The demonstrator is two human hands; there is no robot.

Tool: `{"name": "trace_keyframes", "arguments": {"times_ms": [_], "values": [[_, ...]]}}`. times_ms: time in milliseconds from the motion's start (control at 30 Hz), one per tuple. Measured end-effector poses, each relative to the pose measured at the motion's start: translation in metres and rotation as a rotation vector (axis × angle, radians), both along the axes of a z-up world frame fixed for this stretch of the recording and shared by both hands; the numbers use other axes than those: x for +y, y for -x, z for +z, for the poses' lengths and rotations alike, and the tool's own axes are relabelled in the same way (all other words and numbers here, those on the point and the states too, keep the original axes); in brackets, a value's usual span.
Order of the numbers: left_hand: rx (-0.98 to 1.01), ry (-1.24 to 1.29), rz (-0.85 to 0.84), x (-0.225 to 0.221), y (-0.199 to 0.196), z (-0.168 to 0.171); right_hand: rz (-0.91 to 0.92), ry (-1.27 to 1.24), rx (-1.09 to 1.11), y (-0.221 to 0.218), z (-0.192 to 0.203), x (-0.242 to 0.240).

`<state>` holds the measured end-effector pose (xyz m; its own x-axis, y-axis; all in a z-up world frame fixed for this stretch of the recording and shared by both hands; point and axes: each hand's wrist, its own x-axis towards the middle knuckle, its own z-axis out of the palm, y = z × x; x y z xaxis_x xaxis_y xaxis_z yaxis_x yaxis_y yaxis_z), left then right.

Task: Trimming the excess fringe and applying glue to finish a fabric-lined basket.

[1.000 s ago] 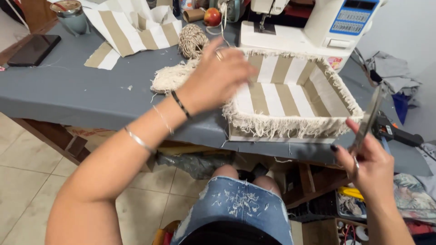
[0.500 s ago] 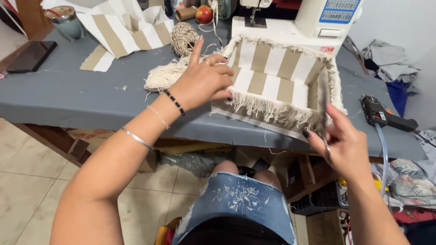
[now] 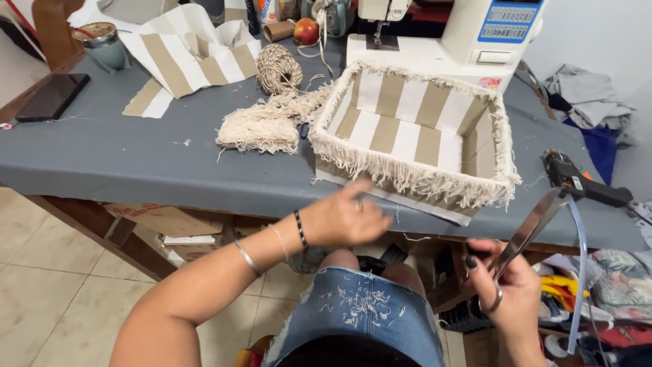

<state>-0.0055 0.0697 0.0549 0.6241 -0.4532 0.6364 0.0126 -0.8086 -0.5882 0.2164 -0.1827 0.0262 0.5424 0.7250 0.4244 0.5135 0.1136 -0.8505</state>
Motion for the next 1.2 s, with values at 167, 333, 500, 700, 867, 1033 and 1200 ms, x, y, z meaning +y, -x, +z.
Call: {"name": "trace_keyframes", "arguments": {"times_ms": [167,333,500,700,867,1033,1200], "values": [[-0.212,-0.028,-0.014,0.000,-0.002,0.016,-0.006,0.139,-0.127,-0.001,-0.007,0.007],[-0.320,-0.105,0.189,0.015,-0.024,0.015,0.339,0.180,-0.116,0.002,-0.013,0.026],[-0.221,0.005,0.065,-0.007,0.001,0.029,0.437,0.286,-0.008,-0.006,-0.036,0.015],[-0.314,-0.003,0.210,-0.011,-0.016,0.026,0.458,0.331,-0.025,-0.002,-0.036,0.018],[-0.145,0.062,0.097,-0.012,-0.031,-0.004,0.435,0.283,0.144,-0.010,-0.049,0.010],[-0.281,0.049,0.131,-0.005,-0.036,-0.014,0.397,0.313,0.113,-0.015,-0.059,0.002],[-0.218,0.084,0.177,-0.011,-0.025,-0.007,0.414,0.317,0.109,-0.012,-0.059,0.002]]}}
